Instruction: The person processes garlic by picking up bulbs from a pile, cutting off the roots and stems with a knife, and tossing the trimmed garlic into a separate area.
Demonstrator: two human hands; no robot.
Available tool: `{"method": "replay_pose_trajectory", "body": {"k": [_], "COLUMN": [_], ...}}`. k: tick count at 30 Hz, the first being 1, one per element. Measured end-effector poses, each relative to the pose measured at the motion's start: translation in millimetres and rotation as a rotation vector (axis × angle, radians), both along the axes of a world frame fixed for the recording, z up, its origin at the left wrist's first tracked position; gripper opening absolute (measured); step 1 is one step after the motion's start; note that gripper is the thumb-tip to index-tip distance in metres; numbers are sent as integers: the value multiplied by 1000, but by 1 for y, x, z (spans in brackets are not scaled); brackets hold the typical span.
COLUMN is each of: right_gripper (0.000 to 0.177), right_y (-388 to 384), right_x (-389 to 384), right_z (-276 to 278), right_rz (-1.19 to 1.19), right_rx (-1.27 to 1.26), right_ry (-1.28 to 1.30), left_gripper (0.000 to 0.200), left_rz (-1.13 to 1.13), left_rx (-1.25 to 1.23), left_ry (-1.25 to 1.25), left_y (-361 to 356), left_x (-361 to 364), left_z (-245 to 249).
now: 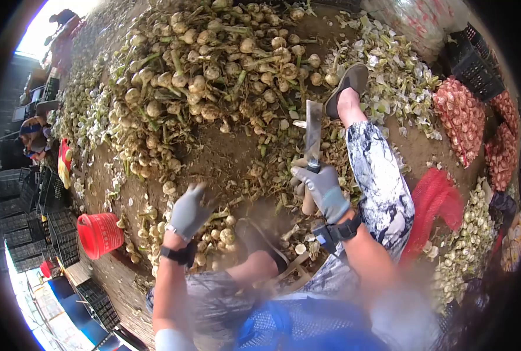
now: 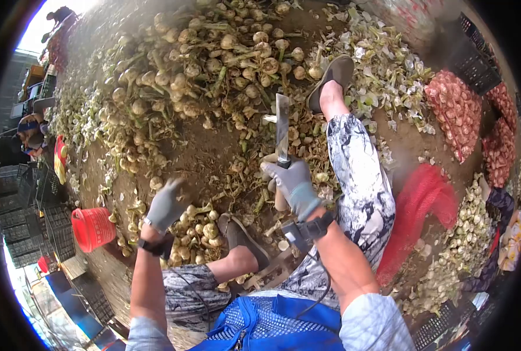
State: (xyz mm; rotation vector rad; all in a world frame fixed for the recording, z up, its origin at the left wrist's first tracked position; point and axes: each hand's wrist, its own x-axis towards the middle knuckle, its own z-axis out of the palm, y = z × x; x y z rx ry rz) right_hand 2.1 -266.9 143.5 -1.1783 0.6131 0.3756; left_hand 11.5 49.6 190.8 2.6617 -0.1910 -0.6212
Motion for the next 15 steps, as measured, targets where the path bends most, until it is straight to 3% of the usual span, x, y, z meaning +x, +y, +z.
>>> {"method": "replay_pose_trajectory", "body": {"k": [2,6,8,9,10,12,13,15], "right_gripper": [23,31,31,32,28,29,29,29], "right_y": [-4,-19,-23,-24,-26,-27,-26,-23], "right_x": [7,13,17,19,22,28,30,29], "right_z": [5,-1,4,5,6,9,7,8], "right_rz": [-37,-135,-180,-181,-210,-194,-201,-171], "right_rx": [-15,-19,-32,-38,11,-5,3,2], "right_ry": [-22,43,73,91,128,145,146,126], "left_gripper": [40,49,55,56,52,48,46,44], "left_rz": [-71,89,150,84,121,180,209,214], "left_rx": [-77,-202,126,173,206,196,125,73], "left_ry": [-360,-416,-282,-76,12,-94,-226,-140], "left_y": [-37,-113,-140,-142,-148,-154,-153,-147], "left_x": [53,172,212,228,225,192,169,134], "left_z": [-34,-102,-133,-153,-173,-198,-198,-180]}}
